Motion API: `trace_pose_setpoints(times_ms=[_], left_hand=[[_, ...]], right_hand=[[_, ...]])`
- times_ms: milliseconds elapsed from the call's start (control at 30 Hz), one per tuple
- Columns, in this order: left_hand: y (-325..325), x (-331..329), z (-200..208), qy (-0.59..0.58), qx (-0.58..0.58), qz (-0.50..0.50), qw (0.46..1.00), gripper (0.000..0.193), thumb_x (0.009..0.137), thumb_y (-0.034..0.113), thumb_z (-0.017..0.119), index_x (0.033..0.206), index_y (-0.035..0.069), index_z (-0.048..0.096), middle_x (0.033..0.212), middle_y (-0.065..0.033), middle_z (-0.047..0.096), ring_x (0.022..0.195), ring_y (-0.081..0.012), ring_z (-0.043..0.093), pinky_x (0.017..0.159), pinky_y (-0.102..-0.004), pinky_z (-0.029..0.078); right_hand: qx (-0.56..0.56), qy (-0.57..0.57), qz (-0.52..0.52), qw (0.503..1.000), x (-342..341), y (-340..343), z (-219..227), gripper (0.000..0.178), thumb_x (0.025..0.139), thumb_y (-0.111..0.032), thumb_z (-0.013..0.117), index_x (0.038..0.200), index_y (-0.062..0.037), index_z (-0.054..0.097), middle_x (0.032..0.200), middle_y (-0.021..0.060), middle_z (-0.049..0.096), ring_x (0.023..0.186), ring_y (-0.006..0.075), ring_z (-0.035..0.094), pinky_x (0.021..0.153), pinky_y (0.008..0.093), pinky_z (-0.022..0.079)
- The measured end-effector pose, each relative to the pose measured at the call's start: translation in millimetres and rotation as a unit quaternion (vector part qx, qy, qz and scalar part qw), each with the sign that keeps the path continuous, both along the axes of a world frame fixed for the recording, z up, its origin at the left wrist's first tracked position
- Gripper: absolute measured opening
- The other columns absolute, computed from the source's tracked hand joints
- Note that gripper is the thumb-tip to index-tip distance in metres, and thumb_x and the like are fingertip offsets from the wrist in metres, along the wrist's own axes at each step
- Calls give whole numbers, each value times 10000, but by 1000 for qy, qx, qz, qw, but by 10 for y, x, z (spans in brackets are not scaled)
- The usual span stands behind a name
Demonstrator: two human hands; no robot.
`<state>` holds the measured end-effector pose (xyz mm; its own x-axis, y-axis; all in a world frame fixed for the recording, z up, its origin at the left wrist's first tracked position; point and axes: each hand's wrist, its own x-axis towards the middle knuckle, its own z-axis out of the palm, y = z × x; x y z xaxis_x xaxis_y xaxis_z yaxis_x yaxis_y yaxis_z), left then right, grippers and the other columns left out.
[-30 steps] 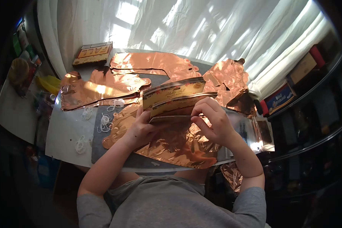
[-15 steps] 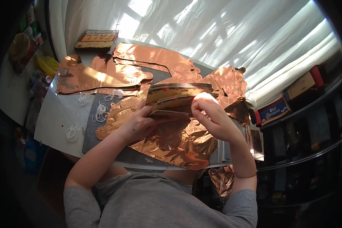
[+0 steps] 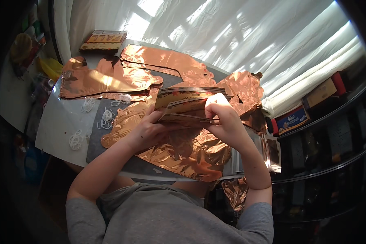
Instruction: Organizing, folding, and packaging metallic balloons and cardstock labels into plastic sleeves.
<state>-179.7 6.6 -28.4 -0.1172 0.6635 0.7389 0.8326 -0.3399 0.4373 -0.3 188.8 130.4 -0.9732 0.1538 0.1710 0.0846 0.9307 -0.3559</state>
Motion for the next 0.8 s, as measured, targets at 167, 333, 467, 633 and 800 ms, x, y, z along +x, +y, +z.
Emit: trace_pose_setpoints(times_ms=[167,333,467,633,800], left_hand=[[8,-6,-1,15,-27,5,1000,559,714,54,787,1237,250,760,1362,-98,584,1266,-374,486,1080,-467,451],[-2,27,82,2,4,-7,1000,579,735,28,765,1265,259,743,1361,-89,585,1252,-371,501,1078,-468,455],[-3,22,71,15,6,-6,1000,608,733,10,757,1285,264,729,1372,-86,583,1240,-368,521,1079,-461,463],[32,27,79,11,18,-4,1000,600,729,5,755,1271,261,737,1361,-80,587,1262,-364,518,1081,-457,467],[28,21,52,7,17,-1,1000,597,724,3,753,1263,259,743,1355,-76,588,1272,-362,513,1088,-457,465]], right_hand=[[-79,18,42,996,-12,100,-41,230,702,29,661,899,-26,557,870,74,605,810,254,609,722,362,486],[-131,43,19,990,18,87,-20,208,739,42,750,867,-7,593,948,63,625,825,166,610,806,285,509],[-80,127,50,987,34,53,-81,187,765,33,772,886,-10,636,1003,62,653,853,145,642,783,269,536],[-74,131,73,986,66,92,-96,153,807,42,762,920,-7,672,1120,92,658,925,149,659,775,278,562],[-120,103,83,984,93,163,25,194,821,32,761,996,5,683,1128,95,658,969,154,659,808,282,550]])
